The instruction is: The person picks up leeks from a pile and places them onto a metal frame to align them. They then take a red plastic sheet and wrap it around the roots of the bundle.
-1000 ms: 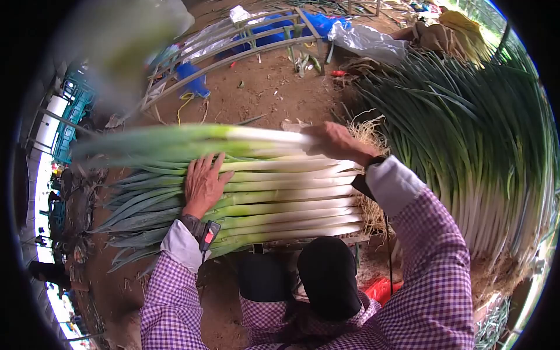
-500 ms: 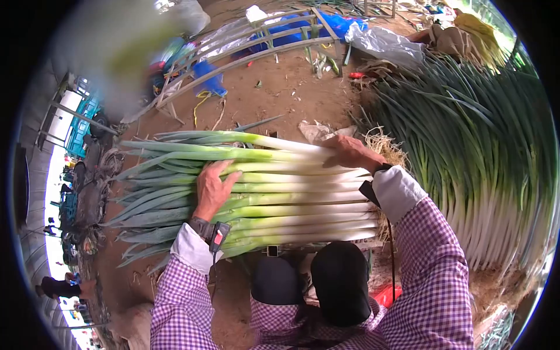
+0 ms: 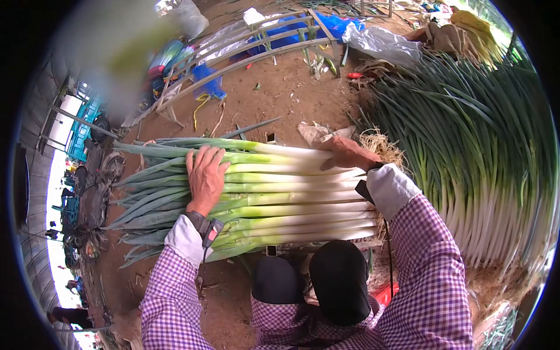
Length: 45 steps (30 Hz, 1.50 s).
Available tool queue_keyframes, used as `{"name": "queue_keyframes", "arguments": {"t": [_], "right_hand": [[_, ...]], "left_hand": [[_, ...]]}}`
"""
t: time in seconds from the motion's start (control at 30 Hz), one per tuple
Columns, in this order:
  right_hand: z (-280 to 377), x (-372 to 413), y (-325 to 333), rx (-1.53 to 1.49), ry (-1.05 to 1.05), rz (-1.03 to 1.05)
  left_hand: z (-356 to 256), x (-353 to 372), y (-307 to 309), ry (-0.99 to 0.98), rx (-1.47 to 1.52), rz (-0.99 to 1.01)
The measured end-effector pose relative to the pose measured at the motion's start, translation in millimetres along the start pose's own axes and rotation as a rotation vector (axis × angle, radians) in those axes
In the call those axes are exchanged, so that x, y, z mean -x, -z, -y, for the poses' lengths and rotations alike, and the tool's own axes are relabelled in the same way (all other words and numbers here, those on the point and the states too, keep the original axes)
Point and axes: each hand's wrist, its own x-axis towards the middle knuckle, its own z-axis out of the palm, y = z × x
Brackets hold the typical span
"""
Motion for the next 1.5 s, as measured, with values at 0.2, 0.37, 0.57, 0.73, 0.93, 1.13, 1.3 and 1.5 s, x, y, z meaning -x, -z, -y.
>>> {"name": "queue_keyframes", "arguments": {"t": [0.2,0.37,0.57,0.73,0.93,1.13,1.3,1.5], "right_hand": [[2,0,0,0.012,0.059,-0.012],[11,10,-11,0.129,-0.014,-0.208],[31,9,-60,0.386,0.007,-0.682],[22,2,-68,0.322,0.150,-0.832],[-7,-6,-58,0.201,0.268,-0.689],[-33,-17,-56,0.112,0.253,-0.531],[-46,-21,-48,-0.063,0.211,-0.434],[-67,-26,-56,-0.018,0.201,-0.503]], "left_hand": [[7,-1,-10,0.078,0.094,0.145],[2,-1,-9,0.036,0.057,0.112],[3,1,-18,-0.010,0.023,0.087],[-2,-1,-11,0.017,0.000,0.133],[-2,-1,-12,0.047,-0.003,0.191],[0,2,-13,0.037,-0.036,0.178],[-2,4,-11,0.051,-0.031,0.165],[-4,5,-11,0.045,-0.008,0.141]]}}
